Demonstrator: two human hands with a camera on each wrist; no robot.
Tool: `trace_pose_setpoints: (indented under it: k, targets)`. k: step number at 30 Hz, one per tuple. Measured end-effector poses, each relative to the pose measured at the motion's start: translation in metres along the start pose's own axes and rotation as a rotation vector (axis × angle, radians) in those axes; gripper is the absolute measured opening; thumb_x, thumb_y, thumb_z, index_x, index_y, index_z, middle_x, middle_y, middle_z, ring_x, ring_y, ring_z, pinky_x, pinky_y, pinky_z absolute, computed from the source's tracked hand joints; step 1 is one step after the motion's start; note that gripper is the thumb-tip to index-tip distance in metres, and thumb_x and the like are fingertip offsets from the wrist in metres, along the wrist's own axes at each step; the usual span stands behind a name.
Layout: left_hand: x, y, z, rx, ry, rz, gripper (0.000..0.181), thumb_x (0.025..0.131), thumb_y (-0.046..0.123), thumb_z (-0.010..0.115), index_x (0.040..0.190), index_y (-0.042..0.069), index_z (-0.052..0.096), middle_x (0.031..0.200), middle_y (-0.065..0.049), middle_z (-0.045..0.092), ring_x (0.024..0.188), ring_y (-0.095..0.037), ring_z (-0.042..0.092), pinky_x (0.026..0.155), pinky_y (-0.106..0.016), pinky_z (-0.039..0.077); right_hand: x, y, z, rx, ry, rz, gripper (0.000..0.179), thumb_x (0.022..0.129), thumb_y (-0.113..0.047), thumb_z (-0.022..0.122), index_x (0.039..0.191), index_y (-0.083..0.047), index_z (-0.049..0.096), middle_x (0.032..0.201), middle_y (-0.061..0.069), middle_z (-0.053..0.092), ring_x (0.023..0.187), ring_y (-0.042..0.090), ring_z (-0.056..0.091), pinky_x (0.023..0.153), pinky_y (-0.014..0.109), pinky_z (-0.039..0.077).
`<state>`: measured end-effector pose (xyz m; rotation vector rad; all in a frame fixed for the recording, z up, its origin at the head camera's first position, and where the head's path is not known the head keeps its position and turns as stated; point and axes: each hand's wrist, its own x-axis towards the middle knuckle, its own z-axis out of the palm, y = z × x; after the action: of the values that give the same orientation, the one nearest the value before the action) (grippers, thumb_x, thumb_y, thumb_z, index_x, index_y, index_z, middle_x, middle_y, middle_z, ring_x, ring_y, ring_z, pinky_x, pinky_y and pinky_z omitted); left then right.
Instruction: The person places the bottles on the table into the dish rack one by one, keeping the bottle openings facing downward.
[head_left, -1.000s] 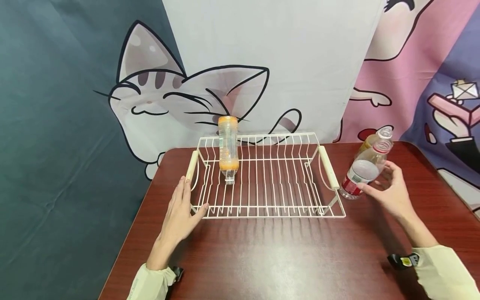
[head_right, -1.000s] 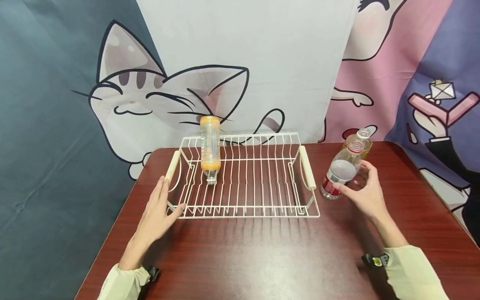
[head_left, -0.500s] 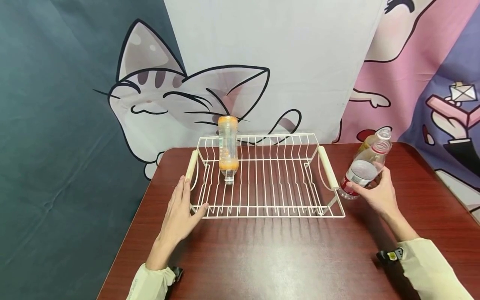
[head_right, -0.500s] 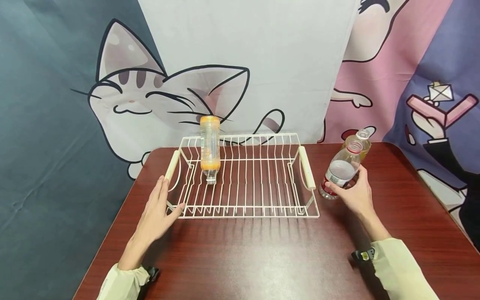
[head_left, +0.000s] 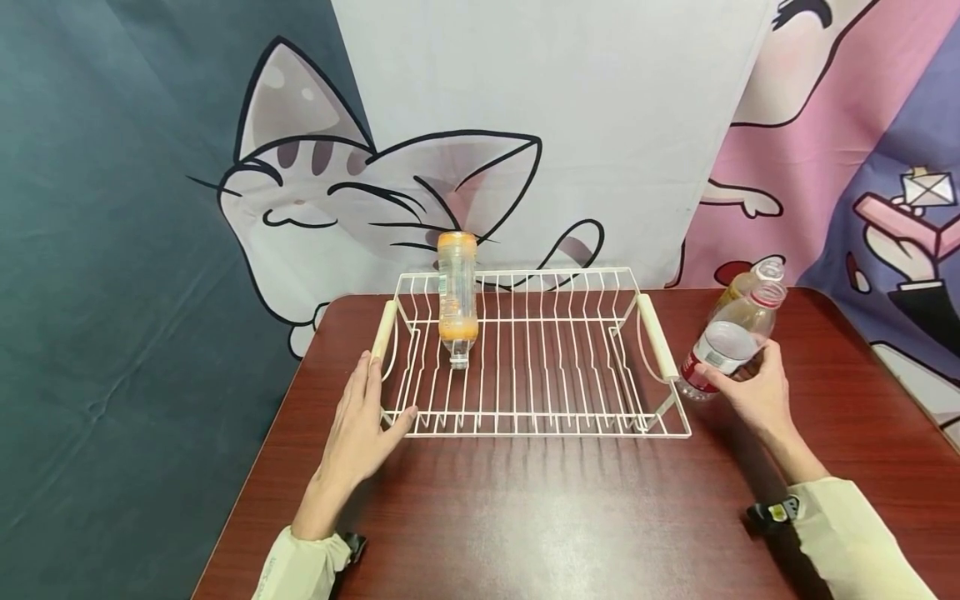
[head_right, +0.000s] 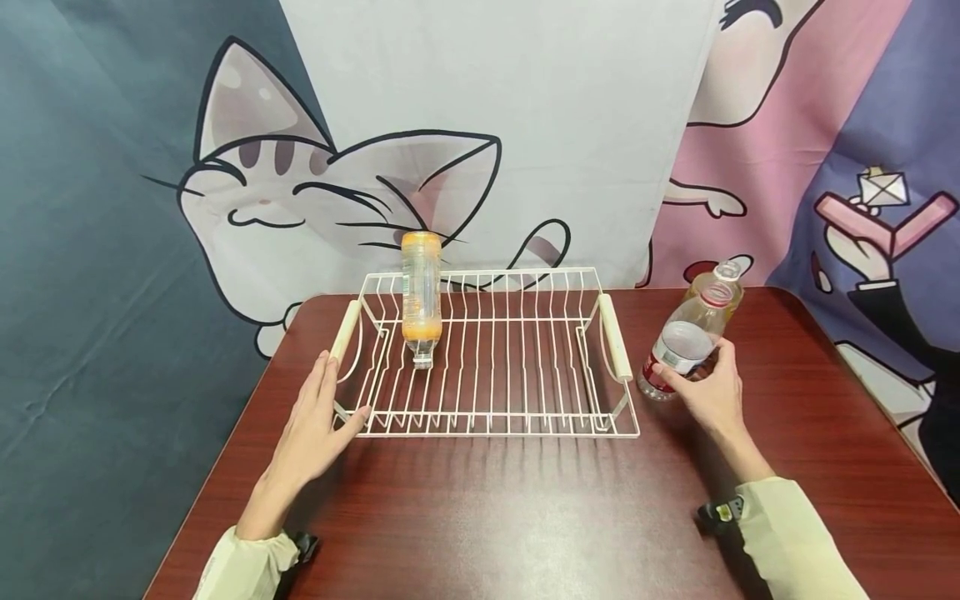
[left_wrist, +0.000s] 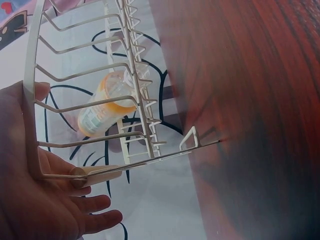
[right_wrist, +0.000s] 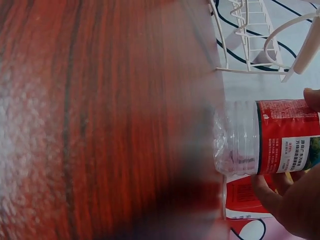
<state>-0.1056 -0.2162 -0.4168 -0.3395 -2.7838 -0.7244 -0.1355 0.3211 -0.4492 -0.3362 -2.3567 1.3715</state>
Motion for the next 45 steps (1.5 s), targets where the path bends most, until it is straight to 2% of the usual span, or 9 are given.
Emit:
trace_pose_setpoints:
  k: [7,15,24,31,37,40,43,45]
  targets:
    - [0.0,0.001,-0.002,-0.008,-0.009,-0.008,0.092,0.09,0.04,0.066,0.154,-0.008,0.019,0.162,-0.021,0.011,0.145,-0.041,0.018,0.112,-0.059,0.02,0.002,-0.014,-0.008,-0.035,0.011,-0.009,0.071,0.078,-0.018,0.084,0.132,-0.007,0.04,0.11,-0.007,0.048,0.09,-0.002,0.05,0.073,0.006,0.04]
    - [0.0,0.002,-0.002,-0.005,-0.018,-0.014,0.093,0.09,0.042,0.066,0.154,-0.007,0.019,0.162,-0.02,0.01,0.146,-0.041,0.017,0.112,-0.059,0.02,0.009,-0.038,-0.024,-0.062,-0.015,-0.088,0.067,0.078,-0.016,0.084,0.131,-0.011,0.042,0.108,-0.011,0.048,0.089,-0.004,0.05,0.073,0.006,0.039]
    - [0.001,0.002,-0.001,0.005,-0.027,-0.019,0.093,0.09,0.042,0.066,0.154,-0.008,0.019,0.162,-0.021,0.011,0.145,-0.042,0.018,0.111,-0.06,0.022,0.021,-0.087,-0.037,-0.116,-0.079,-0.192,0.071,0.076,-0.016,0.085,0.134,-0.007,0.044,0.106,-0.014,0.05,0.082,-0.008,0.052,0.07,0.007,0.039]
    - [0.002,0.003,-0.004,0.007,-0.034,-0.03,0.093,0.091,0.042,0.065,0.154,-0.008,0.019,0.162,-0.02,0.012,0.145,-0.042,0.019,0.111,-0.06,0.022,0.027,-0.134,-0.038,-0.136,-0.148,-0.244,0.076,0.075,-0.015,0.086,0.137,-0.007,0.043,0.113,-0.008,0.052,0.084,-0.017,0.05,0.071,0.004,0.039]
    - [0.002,0.002,-0.007,0.005,-0.038,-0.039,0.092,0.09,0.043,0.065,0.154,-0.006,0.02,0.162,-0.02,0.013,0.145,-0.042,0.019,0.11,-0.06,0.022,0.025,-0.167,-0.028,-0.167,-0.215,-0.314,0.082,0.073,-0.015,0.087,0.141,-0.008,0.043,0.125,0.016,0.057,0.086,-0.018,0.047,0.074,0.007,0.037]
    - [0.003,0.002,-0.008,0.007,-0.022,-0.027,0.091,0.09,0.042,0.067,0.153,-0.007,0.023,0.161,-0.021,0.015,0.144,-0.042,0.019,0.11,-0.061,0.023,0.024,-0.18,-0.019,-0.174,-0.233,-0.36,0.082,0.072,-0.016,0.088,0.141,-0.009,0.045,0.126,0.019,0.058,0.086,-0.01,0.053,0.071,0.009,0.038]
    - [0.004,0.004,-0.012,0.005,-0.021,-0.025,0.09,0.09,0.042,0.066,0.153,-0.007,0.024,0.161,-0.02,0.015,0.145,-0.04,0.019,0.11,-0.06,0.023,0.022,-0.19,-0.01,-0.176,-0.248,-0.402,0.081,0.071,-0.014,0.088,0.14,-0.009,0.047,0.126,0.02,0.06,0.097,0.014,0.064,0.071,0.008,0.038]
    - [0.005,0.006,-0.014,0.009,-0.021,-0.022,0.09,0.09,0.042,0.066,0.153,-0.007,0.024,0.161,-0.02,0.015,0.145,-0.04,0.019,0.11,-0.06,0.023,0.021,-0.196,-0.005,-0.18,-0.26,-0.421,0.081,0.07,-0.015,0.088,0.14,-0.008,0.047,0.126,0.02,0.06,0.102,0.032,0.065,0.071,0.008,0.038]
